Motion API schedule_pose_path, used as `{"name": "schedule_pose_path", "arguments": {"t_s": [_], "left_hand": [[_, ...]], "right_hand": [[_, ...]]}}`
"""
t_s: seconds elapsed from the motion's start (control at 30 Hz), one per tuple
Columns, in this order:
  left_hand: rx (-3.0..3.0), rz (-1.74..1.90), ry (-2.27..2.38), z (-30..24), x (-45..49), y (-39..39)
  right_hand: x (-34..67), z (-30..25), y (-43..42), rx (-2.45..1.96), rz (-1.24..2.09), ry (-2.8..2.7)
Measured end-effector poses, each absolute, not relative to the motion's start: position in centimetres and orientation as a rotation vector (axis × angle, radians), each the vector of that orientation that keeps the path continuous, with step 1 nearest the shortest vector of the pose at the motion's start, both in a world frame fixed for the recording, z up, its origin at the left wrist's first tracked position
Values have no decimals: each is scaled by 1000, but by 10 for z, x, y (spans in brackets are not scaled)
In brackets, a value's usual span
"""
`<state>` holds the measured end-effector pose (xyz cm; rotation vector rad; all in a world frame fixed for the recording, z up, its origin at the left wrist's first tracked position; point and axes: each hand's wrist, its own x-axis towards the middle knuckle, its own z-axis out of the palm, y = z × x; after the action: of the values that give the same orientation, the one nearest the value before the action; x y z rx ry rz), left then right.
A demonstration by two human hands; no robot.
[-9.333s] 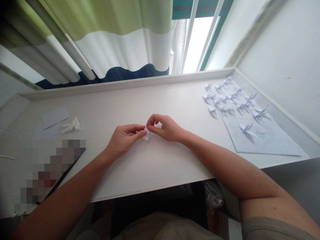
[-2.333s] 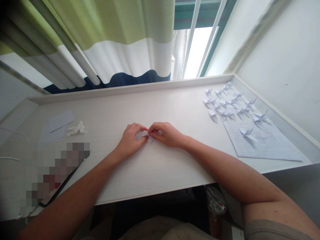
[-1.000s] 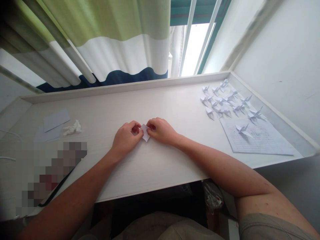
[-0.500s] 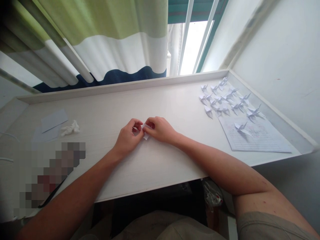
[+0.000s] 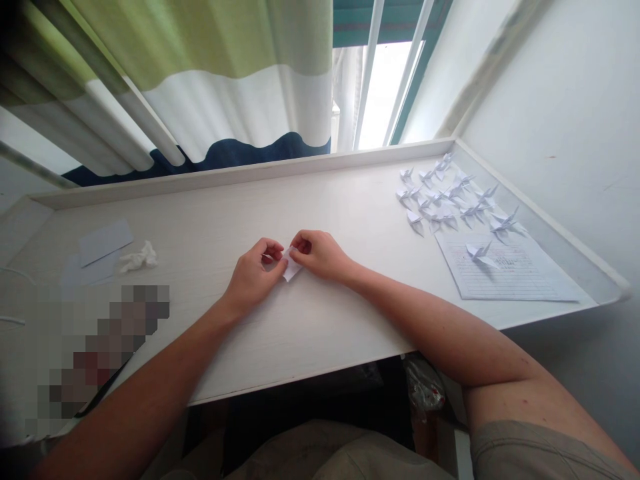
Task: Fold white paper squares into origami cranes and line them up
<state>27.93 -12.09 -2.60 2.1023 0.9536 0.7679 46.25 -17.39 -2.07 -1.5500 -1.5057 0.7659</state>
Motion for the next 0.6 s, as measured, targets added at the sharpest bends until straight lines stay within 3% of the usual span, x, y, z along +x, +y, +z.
{"name": "schedule_pose_path", "arguments": {"t_s": [0.33, 0.6], "left_hand": [[2253, 732, 873, -17, 270, -119], [2728, 545, 667, -19, 258, -114]], "right_hand": [[466, -16, -173, -1612, 727, -1504], [473, -22, -176, -1626, 589, -1546]]}}
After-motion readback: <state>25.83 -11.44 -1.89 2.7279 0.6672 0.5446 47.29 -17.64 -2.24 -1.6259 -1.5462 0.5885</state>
